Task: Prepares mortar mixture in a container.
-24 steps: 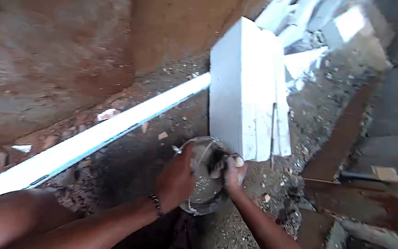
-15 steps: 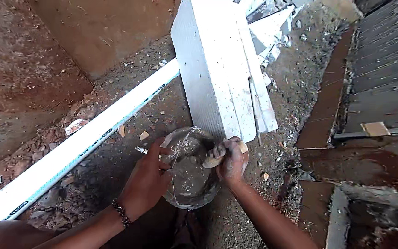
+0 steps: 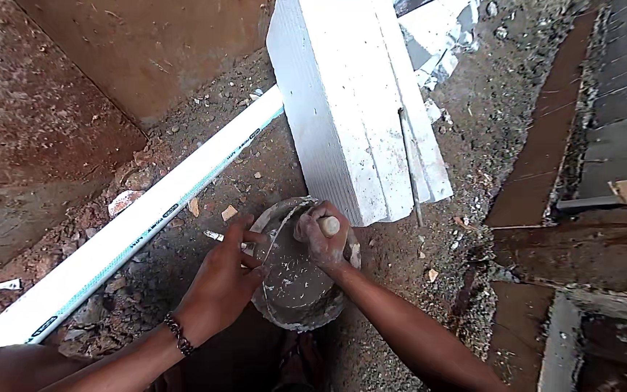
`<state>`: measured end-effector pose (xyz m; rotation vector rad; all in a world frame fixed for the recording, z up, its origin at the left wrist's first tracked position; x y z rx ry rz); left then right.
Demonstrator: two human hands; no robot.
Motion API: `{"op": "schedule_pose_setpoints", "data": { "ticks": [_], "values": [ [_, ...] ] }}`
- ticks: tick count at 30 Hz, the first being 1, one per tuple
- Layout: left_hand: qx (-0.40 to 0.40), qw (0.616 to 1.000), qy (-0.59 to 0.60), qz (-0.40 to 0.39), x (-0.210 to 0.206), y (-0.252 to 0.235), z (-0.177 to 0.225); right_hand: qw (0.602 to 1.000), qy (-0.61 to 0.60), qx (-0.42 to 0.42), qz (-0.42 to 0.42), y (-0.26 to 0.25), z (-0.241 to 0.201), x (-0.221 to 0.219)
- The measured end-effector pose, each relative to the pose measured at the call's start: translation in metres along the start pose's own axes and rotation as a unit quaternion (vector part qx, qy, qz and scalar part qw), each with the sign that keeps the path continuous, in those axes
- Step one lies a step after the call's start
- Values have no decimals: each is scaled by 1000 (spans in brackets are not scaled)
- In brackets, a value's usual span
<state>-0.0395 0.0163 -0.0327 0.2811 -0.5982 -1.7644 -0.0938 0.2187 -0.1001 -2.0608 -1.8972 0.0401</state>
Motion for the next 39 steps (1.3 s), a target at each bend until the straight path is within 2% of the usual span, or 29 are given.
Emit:
{"op": "schedule_pose_setpoints", "data": {
  "ticks": [5, 8, 12, 15, 20, 23, 26, 29, 32, 34, 37, 39],
  "values": [
    [7, 1000, 1, -4, 1, 0, -1, 983, -30, -171, -65, 21, 14, -3],
    [1, 1000, 1, -4, 2, -1, -1, 972, -36, -224, -53, 24, 8, 16],
    [-11, 1000, -1, -9, 1, -2, -1, 957, -86, -278, -5, 1, -12, 45],
    [-10, 1000, -2, -15, 0, -2, -1, 957, -139, -252, 41, -3, -21, 60],
    [1, 1000, 1, -12, 1, -1, 0, 961, -137, -239, 3, -8, -37, 57],
    [3, 1000, -1, -7, 1, -2, -1, 982, -142, -119, 19, -23, -59, 59],
    [-2, 1000, 0, -3, 0, -3, -2, 997, -78, 1, 30, -26, -57, 50],
    [-6, 1000, -6, 3, 0, -2, -1, 998, 53, 30, 25, -11, -27, 37],
    [-4, 1000, -20, 1, 0, 0, 0, 979, 186, -62, 53, 5, 1, 34],
    [1, 1000, -21, -3, 0, 1, -1, 961, 226, -146, 64, 10, 9, 38],
    [-5, 1000, -22, -5, 2, 1, 0, 947, 204, -237, 70, 16, 7, 42],
    [2, 1000, -20, -7, 1, 1, 1, 949, 111, -280, 93, 15, 1, 42]
  ]
}}
Point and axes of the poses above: each hand's wrist, its own y-axis away from the middle knuckle, its own x-axis out of the back of the hand, z = x × y, the point moved 4 cm from there along -y, towards the middle knuckle, and after that the axes turned 12 degrees about y, right-handed, at the moved point
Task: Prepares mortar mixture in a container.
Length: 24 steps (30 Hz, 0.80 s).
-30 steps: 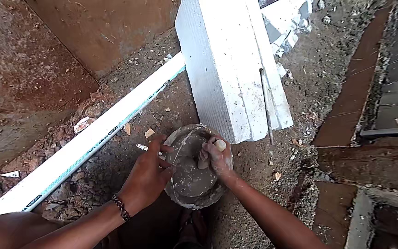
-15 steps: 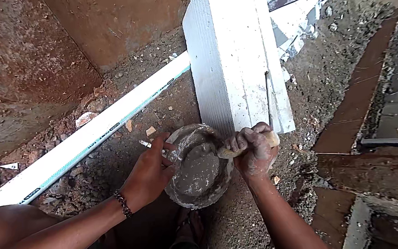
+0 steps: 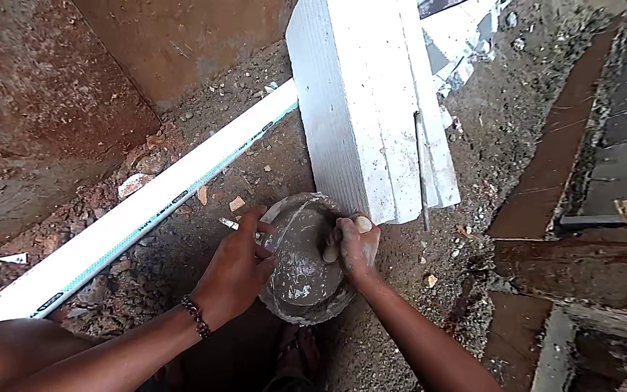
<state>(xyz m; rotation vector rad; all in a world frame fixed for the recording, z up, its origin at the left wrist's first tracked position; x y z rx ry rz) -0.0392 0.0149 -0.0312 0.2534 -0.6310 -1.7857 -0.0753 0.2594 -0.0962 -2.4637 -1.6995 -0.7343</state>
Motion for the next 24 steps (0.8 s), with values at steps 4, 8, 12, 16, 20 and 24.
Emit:
{"op": "schedule_pose_setpoints", "data": {
  "ticks": [4, 8, 12, 16, 20, 24],
  "values": [
    [2, 1000, 3, -4, 0, -2, 2, 985, -165, -48, 2, 3, -34, 14],
    [3, 1000, 14, -1, -1, -2, 0, 964, -216, 154, 3, 11, -80, 36],
    [-8, 1000, 19, 5, -1, -3, -1, 913, -135, 384, 25, 13, -82, 31],
    [-8, 1000, 10, 8, -2, -2, 1, 915, -104, 387, 38, 4, -27, -13],
    [-10, 1000, 15, 13, -2, -1, 1, 940, -121, 320, 8, 15, -5, -38],
    [3, 1000, 17, 11, -1, 0, -2, 952, -174, 221, -117, 25, 2, -50]
  ]
}}
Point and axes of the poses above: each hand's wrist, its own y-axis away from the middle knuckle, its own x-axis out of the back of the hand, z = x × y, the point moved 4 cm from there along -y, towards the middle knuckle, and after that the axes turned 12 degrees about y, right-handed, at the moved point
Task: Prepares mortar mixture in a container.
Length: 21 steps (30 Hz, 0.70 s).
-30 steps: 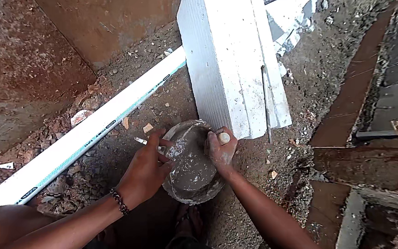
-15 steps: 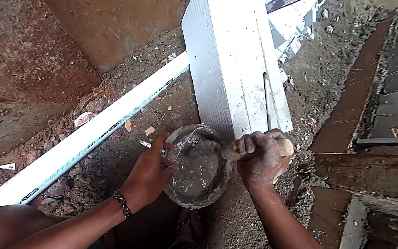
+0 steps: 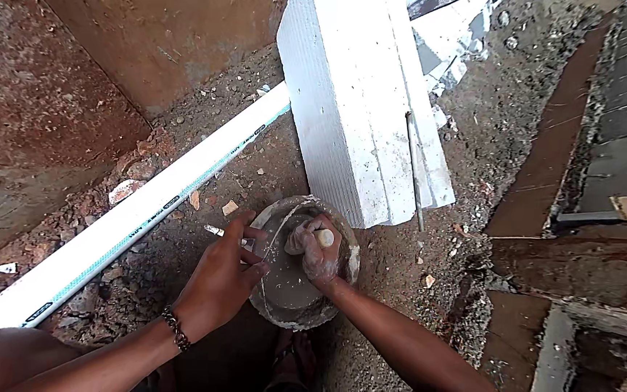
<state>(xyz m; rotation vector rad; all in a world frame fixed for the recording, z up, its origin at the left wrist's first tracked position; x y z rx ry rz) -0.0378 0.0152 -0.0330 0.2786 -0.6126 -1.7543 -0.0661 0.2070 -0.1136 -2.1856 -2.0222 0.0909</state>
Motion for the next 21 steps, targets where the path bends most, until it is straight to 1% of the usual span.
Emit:
{"op": "schedule_pose_setpoints", "data": {
  "ticks": [3, 6, 9, 11, 12, 14, 16, 17, 19, 21],
  "values": [
    [5, 1000, 8, -1, 0, -1, 0, 994, -4, -47, -96, 5, -6, -1],
    [5, 1000, 7, 1, 2, -1, 0, 983, 25, -96, -151, 3, -12, 13],
    [2, 1000, 11, -1, 2, -2, 1, 973, 65, -157, -156, -13, -24, 32],
    [-2, 1000, 14, -2, 2, -2, 1, 973, 88, -161, -142, -25, -41, 42],
    [-7, 1000, 19, -2, 1, -2, 1, 975, 95, -146, -139, -30, -55, 44],
    [-12, 1000, 28, -5, 1, -3, 1, 985, 98, -85, -117, -36, -85, 47],
    [-11, 999, 31, -8, 1, -3, 1, 994, 79, 7, -70, -37, -108, 46],
    [-11, 999, 30, -8, 1, -3, 0, 995, 68, 58, -48, -37, -112, 44],
    [-11, 1000, 26, -7, 1, -3, 0, 986, 70, 150, -19, -34, -101, 38],
    [-14, 1000, 22, -4, 1, -4, -1, 975, 113, 193, 6, -33, -72, 31]
  ]
}}
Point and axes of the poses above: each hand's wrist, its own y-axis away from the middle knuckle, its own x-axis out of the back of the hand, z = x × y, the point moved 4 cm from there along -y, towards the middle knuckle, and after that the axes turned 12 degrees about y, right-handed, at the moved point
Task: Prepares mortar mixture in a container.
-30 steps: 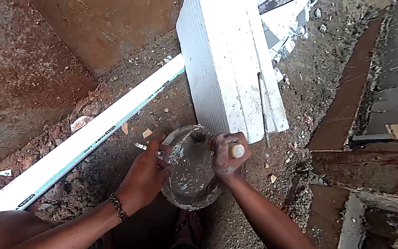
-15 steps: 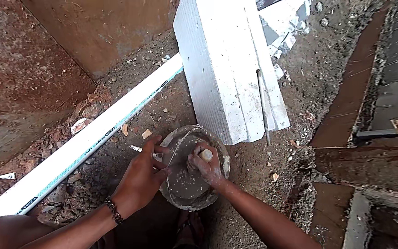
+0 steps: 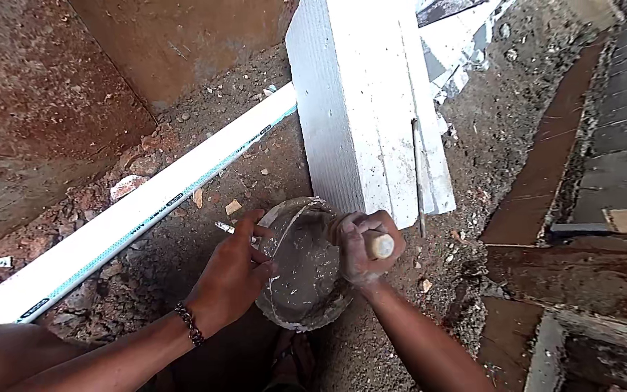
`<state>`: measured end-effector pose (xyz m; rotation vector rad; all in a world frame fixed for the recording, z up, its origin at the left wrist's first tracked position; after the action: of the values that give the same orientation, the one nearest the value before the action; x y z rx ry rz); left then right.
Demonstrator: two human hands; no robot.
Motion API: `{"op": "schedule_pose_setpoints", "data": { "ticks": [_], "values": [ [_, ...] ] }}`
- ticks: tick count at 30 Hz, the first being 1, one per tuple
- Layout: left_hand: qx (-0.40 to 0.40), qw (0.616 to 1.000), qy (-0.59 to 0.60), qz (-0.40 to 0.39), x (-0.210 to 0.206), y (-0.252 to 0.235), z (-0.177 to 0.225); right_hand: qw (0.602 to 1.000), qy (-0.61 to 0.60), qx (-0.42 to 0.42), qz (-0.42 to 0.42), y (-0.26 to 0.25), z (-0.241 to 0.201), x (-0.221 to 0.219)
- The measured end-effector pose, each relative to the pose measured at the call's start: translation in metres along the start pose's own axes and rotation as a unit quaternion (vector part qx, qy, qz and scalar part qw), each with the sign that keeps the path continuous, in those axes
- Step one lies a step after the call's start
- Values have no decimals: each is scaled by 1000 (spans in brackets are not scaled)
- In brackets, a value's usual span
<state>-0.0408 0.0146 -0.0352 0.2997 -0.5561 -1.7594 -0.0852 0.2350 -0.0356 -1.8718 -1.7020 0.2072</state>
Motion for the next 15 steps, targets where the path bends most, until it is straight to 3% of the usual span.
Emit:
{"op": "schedule_pose_setpoints", "data": {
  "ticks": [4, 8, 11, 15],
  "values": [
    [3, 1000, -6, -1, -1, 2, -2, 985, 139, -98, 18, 31, 49, -13],
    [18, 1000, -18, -8, -1, 4, 1, 948, 206, -243, 12, 45, 50, -6],
    [14, 1000, -18, -14, -1, 6, 3, 917, 160, -360, 57, 50, 47, 6],
    [17, 1000, -16, -9, -1, 4, 4, 899, 15, -418, 127, 29, 23, 15]
  ]
}}
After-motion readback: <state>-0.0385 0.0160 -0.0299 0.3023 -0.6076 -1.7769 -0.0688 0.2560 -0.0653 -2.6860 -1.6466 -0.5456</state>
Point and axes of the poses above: each hand's wrist, its own y-axis away from the middle knuckle, its own x-axis out of the back of the hand, z = x × y, the point moved 4 cm from there along -y, towards the middle knuckle, and after that the axes turned 12 degrees about y, right-handed, at the moved point
